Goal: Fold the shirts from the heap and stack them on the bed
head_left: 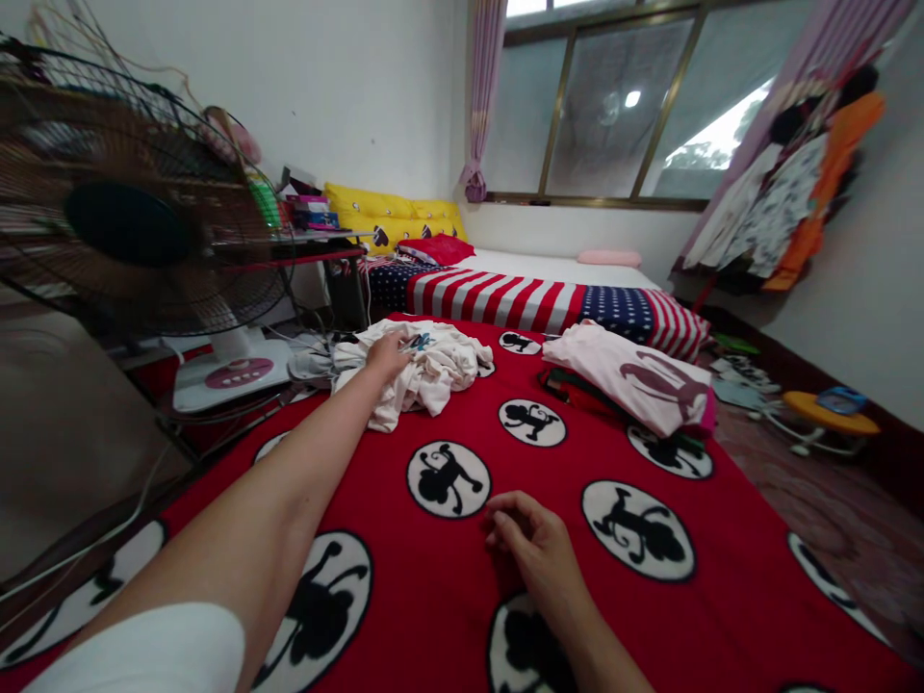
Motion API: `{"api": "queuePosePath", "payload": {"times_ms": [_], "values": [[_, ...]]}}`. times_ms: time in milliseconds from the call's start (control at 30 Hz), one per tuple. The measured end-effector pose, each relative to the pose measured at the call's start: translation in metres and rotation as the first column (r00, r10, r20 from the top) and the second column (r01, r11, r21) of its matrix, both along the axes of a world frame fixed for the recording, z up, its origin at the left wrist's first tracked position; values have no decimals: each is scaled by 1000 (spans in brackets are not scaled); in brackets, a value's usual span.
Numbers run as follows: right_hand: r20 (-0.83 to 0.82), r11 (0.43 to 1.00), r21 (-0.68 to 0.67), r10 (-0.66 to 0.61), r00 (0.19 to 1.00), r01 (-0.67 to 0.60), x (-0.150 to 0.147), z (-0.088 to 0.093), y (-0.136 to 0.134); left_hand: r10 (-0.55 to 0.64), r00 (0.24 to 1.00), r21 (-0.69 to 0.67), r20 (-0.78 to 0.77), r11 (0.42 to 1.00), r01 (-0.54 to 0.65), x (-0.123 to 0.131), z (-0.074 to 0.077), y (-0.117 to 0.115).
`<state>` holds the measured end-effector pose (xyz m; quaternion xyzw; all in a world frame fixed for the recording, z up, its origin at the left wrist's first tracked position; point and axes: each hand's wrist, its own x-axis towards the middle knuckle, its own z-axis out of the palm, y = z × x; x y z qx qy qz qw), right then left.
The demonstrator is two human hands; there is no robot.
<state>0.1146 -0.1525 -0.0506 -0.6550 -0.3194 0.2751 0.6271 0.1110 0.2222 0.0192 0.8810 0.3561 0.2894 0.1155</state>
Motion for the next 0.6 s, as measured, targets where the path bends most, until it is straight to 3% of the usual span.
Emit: {"api": "queuePosePath", "payload": {"times_ms": [200,333,400,467,600], "values": [[23,1000,3,0,1000,0,2,-3,1,45,994,8,96,999,-46,-13,-12,-21],[36,1000,15,0,999,-1,1,-1,1,27,989,-25,147,999,-23,-20,3,-23],[31,1000,28,-7,999,6,1,0,1,15,980,-42,200,999,-6,-19,24,-17],[25,999,34,1,1000,-2,1,1,2,5,955,-38,295,999,6,-14,53,-12],[22,999,32,16,1000,-16,2,0,2,-79,840,52,537,997,61,4,132,-17]]}}
